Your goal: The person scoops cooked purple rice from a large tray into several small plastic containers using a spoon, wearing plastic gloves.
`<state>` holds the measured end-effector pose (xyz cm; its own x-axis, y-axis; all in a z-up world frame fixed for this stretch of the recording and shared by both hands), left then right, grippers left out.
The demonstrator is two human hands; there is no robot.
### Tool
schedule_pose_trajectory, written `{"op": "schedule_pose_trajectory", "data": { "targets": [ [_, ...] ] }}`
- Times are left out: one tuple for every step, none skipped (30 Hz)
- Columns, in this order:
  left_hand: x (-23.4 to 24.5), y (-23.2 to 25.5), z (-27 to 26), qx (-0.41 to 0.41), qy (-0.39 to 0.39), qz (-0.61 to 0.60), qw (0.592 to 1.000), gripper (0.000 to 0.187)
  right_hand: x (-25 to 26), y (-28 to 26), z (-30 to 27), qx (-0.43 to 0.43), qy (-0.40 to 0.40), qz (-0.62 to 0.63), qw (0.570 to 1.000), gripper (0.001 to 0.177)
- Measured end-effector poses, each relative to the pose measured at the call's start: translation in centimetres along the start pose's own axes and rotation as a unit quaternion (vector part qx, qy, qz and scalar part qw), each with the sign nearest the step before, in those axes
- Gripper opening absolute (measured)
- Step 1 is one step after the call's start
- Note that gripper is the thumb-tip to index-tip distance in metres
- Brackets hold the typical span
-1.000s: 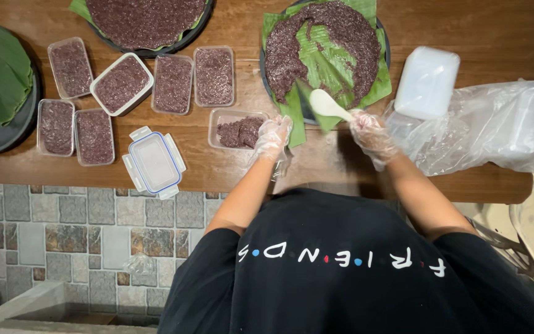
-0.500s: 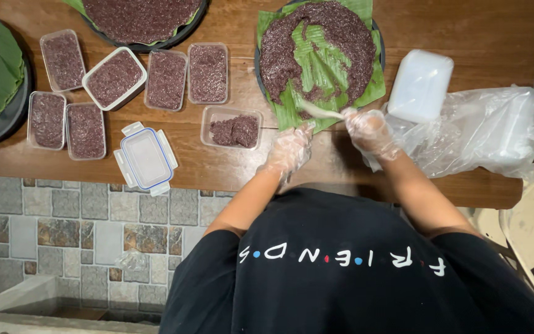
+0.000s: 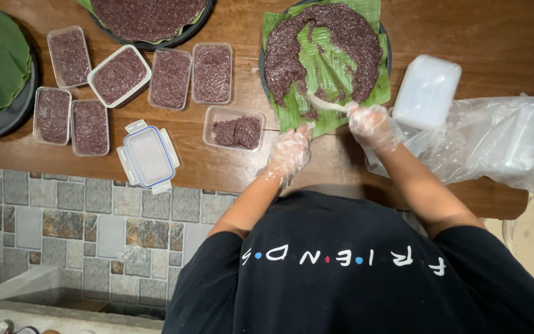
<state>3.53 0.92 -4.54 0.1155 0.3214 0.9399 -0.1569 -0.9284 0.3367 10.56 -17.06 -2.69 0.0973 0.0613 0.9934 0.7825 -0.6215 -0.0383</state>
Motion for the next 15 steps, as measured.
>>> {"op": "schedule_pose_trajectory", "data": {
  "targets": [
    [0.1,0.1,-0.1,0.001,0.0,0.0,1.0,0.047,0.8,0.7,0.0,-0.037,0.077,0.013,0.996,0.02],
    [0.6,0.1,0.0,0.005,0.018,-0.01,1.0,0.051,1.7,1.4,-0.1,-0.073,0.154,0.026,0.985,0.021],
    [1.2,0.1,0.0,0.008,0.036,-0.019,0.999,0.055,1.8,1.6,-0.3,-0.072,0.154,0.026,0.985,0.021],
    [1.5,0.1,0.0,0.009,0.035,-0.019,0.999,0.055,1.8,1.7,-0.9,-0.067,0.159,0.107,0.979,0.021],
    [1.0,-0.3,0.1,0.041,-0.03,-0.02,0.999,0.057,1.8,1.7,-1.3,-0.063,0.163,0.188,0.967,0.021],
    [0.5,-0.6,0.0,0.072,-0.094,-0.021,0.993,0.059,2.1,1.7,-1.6,-0.063,0.163,0.188,0.967,0.021],
    [0.7,-0.4,0.0,0.072,-0.095,-0.022,0.993,0.059,2.7,0.6,-1.5,0.014,0.159,0.147,0.976,0.02],
    [0.7,-0.5,0.1,0.079,-0.113,-0.02,0.99,0.059,3.2,-0.6,-1.5,0.091,0.155,0.106,0.978,0.019],
    [0.6,-0.5,0.1,0.087,-0.131,-0.018,0.987,0.059,3.4,-0.7,-1.4,0.091,0.155,0.106,0.978,0.019],
    [0.7,-0.5,0.2,0.087,-0.13,-0.018,0.988,0.059,3.7,-0.8,-1.3,0.087,0.149,0.048,0.984,0.018],
    [0.9,-0.4,0.3,0.084,-0.113,-0.025,0.99,0.056,4.0,-0.9,-1.2,0.082,0.142,-0.01,0.986,0.017],
    [1.1,-0.4,0.2,0.081,-0.098,-0.03,0.991,0.054,4.2,-0.8,-0.7,0.082,0.142,-0.01,0.986,0.017],
    [1.2,-0.5,0.2,0.082,-0.099,-0.03,0.991,0.054,2.5,0.4,0.5,0.021,0.016,-0.004,1.0,0.018],
    [1.3,-0.5,0.5,0.076,-0.096,-0.024,0.992,0.055,0.8,1.6,0.8,-0.042,-0.108,-0.001,0.993,0.019],
    [1.4,-0.5,0.7,0.07,-0.093,-0.018,0.993,0.056,0.9,1.9,0.7,-0.043,-0.107,-0.001,0.993,0.019]
  ]
}}
Point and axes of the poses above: each hand's wrist, its own z-axis towards the middle knuckle, its own x-axis out of the back of the hand, y = z × x, the point moved 7 cm from there along z, towards the middle knuckle, and after that the axes turned 13 degrees about x, right-handed, at the moved point
